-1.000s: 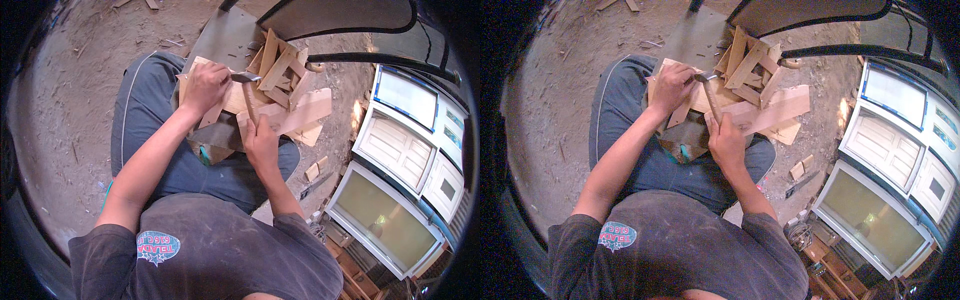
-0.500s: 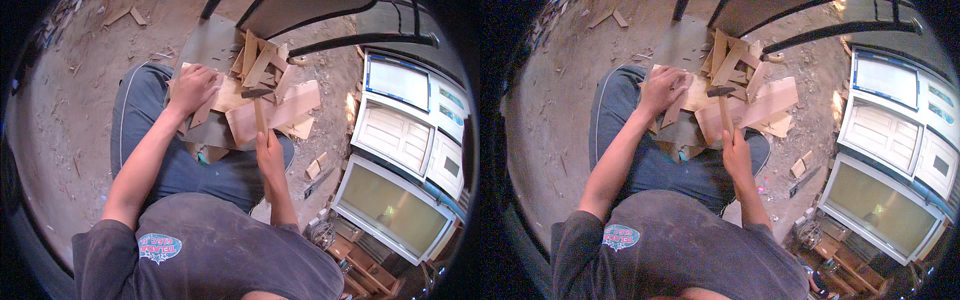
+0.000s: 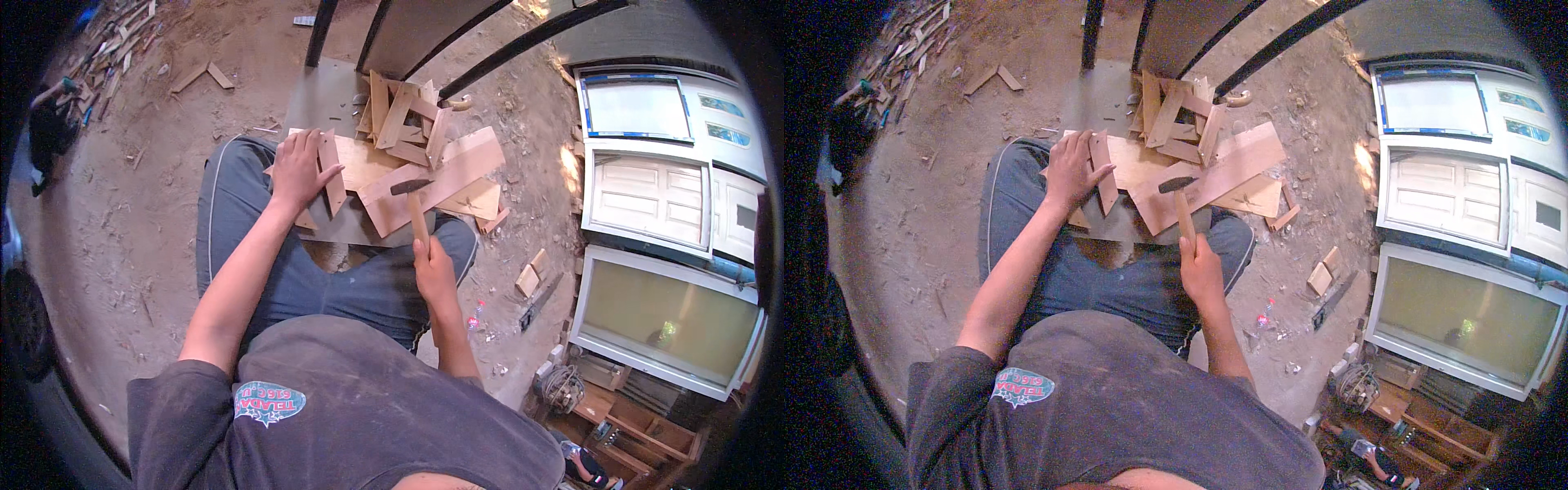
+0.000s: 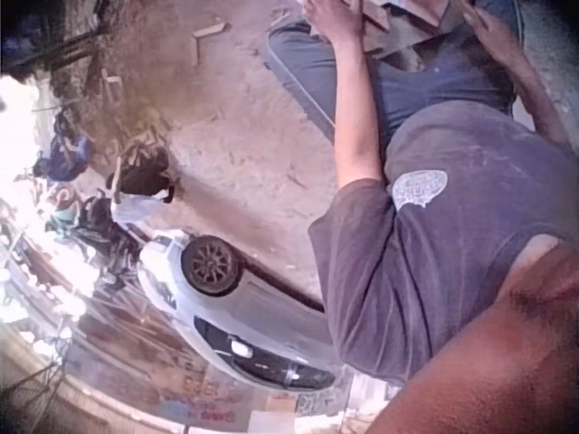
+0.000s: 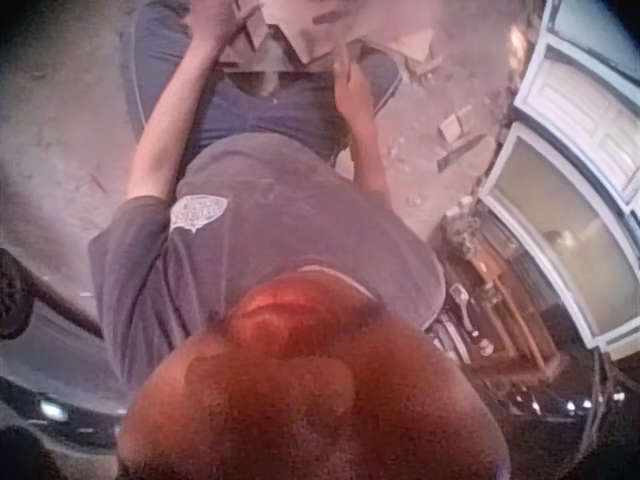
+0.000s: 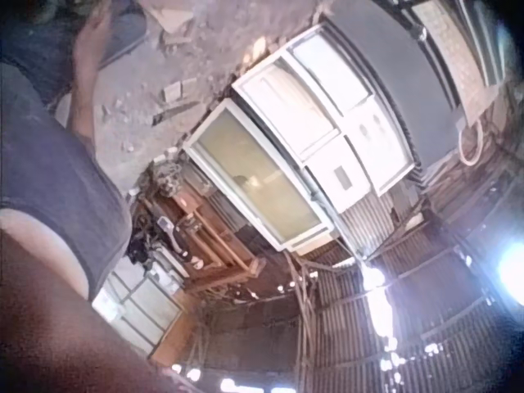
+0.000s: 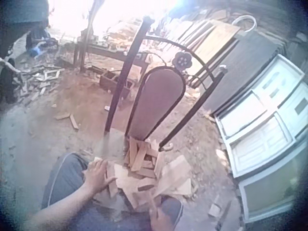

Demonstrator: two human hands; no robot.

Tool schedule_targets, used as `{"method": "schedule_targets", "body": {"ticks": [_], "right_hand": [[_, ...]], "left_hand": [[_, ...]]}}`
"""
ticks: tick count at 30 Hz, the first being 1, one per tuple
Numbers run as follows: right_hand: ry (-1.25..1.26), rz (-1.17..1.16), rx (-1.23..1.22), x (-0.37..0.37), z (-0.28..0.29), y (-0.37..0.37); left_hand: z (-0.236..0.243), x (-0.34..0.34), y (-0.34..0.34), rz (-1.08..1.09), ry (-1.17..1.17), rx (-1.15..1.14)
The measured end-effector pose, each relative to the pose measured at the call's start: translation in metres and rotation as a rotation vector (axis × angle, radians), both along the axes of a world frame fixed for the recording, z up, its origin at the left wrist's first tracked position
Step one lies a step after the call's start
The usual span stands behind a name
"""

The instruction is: The person uses a hammer and a chisel to shape and assemble small wooden planks, using a bare foot to stabilize the wood while working on the ground.

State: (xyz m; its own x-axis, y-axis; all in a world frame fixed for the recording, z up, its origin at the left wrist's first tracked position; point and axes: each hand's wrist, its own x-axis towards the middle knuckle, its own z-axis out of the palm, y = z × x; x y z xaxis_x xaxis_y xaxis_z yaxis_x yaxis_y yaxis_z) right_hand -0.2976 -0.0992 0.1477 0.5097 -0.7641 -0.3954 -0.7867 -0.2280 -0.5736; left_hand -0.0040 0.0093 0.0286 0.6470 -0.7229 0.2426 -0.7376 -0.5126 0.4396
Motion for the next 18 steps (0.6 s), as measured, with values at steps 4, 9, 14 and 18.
{"method": "schedule_targets", "body": {"ticks": [4,9,14,18], "right_hand": [[0.034,-0.026,-0.012,-0.017,-0.018,0.011],[-0.032,-0.019,-0.034,-0.016,-0.023,0.013],[-0.065,0.022,0.0,-0.008,-0.019,0.008],[-0.082,0.096,0.018,0.021,-0.003,-0.006]], "left_hand": [[-0.003,-0.006,-0.006,0.07,-0.027,-0.004],[-0.01,0.001,-0.012,0.125,-0.123,0.04],[-0.011,0.008,-0.022,0.132,-0.096,0.033],[-0.013,0.011,-0.024,0.146,-0.054,-0.02]]}}
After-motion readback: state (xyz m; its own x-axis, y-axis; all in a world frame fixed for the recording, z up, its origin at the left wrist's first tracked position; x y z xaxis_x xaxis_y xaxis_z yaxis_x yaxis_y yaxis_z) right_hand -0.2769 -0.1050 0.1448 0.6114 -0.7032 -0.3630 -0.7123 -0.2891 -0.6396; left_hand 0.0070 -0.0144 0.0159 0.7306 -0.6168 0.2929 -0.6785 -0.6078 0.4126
